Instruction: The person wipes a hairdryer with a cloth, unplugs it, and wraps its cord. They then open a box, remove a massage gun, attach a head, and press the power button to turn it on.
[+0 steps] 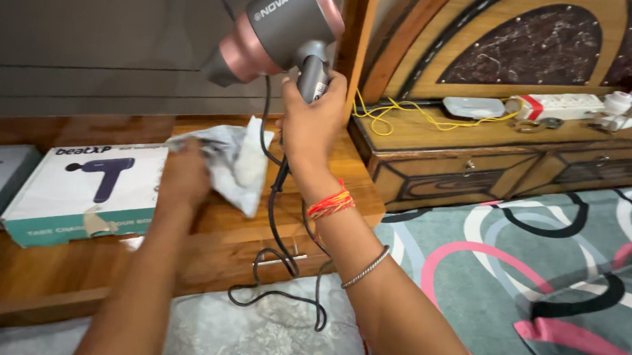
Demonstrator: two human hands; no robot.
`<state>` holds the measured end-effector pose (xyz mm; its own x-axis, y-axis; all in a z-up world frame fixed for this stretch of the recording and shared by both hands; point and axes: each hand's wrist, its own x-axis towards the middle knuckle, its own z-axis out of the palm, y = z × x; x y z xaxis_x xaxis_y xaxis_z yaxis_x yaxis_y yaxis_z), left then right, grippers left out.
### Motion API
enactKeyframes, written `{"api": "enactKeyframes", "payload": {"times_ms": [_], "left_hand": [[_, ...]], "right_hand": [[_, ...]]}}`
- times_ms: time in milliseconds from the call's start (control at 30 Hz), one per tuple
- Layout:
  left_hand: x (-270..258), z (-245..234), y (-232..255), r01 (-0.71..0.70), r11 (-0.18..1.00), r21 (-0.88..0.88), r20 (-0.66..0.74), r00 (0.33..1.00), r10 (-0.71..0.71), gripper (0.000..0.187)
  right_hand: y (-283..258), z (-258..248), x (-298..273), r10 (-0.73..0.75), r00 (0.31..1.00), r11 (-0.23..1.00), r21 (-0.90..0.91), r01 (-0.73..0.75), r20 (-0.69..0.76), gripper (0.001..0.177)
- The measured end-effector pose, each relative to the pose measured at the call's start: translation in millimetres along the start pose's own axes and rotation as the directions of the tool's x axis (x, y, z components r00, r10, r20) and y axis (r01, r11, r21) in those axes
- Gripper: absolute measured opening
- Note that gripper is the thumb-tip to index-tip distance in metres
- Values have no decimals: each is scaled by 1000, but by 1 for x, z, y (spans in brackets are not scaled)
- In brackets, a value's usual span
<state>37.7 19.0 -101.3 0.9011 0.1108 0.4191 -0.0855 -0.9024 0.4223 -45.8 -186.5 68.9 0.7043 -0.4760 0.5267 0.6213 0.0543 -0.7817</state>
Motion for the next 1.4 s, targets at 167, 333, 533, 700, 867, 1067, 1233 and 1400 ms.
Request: {"api": "enactKeyframes", "payload": {"times_ms": [167, 333, 533, 700, 867, 1067, 1233, 1400], "left_hand": [[31, -54, -103, 113, 722, -682, -437, 729, -527, 27], [24, -77, -180, 117, 600, -792, -240, 843, -482, 35], [7, -64, -226, 124, 702, -701, -282, 856, -433, 32], [12, -77, -241, -283, 938, -202, -554, 822, 129, 23], [14, -107, -229, -328, 886, -327, -546, 831, 106, 24], [5, -149, -277, 218, 818, -533, -213, 901, -378, 26], [-5, -123, -322, -146, 940, -308, -486, 873, -24, 30], [7, -128, -343, -98, 927, -363, -433, 898, -74, 32]], "right_hand": [[4, 12, -4, 113, 993, 989, 95, -115, 34, 42], [7, 29, -14, 103, 993, 987, 118, -110, 65, 42], [18, 45, -28, 131, 986, 990, 43, -136, 102, 37], [36, 63, -41, 180, 976, 981, 50, -187, 124, 37], [54, 77, -49, 194, 970, 973, 96, -209, 149, 39], [75, 94, -63, 97, 980, 990, 81, -112, 173, 37], [89, 117, -82, 211, 958, 965, 115, -236, 192, 36], [91, 149, -107, 78, 975, 987, 124, -105, 208, 37]]}}
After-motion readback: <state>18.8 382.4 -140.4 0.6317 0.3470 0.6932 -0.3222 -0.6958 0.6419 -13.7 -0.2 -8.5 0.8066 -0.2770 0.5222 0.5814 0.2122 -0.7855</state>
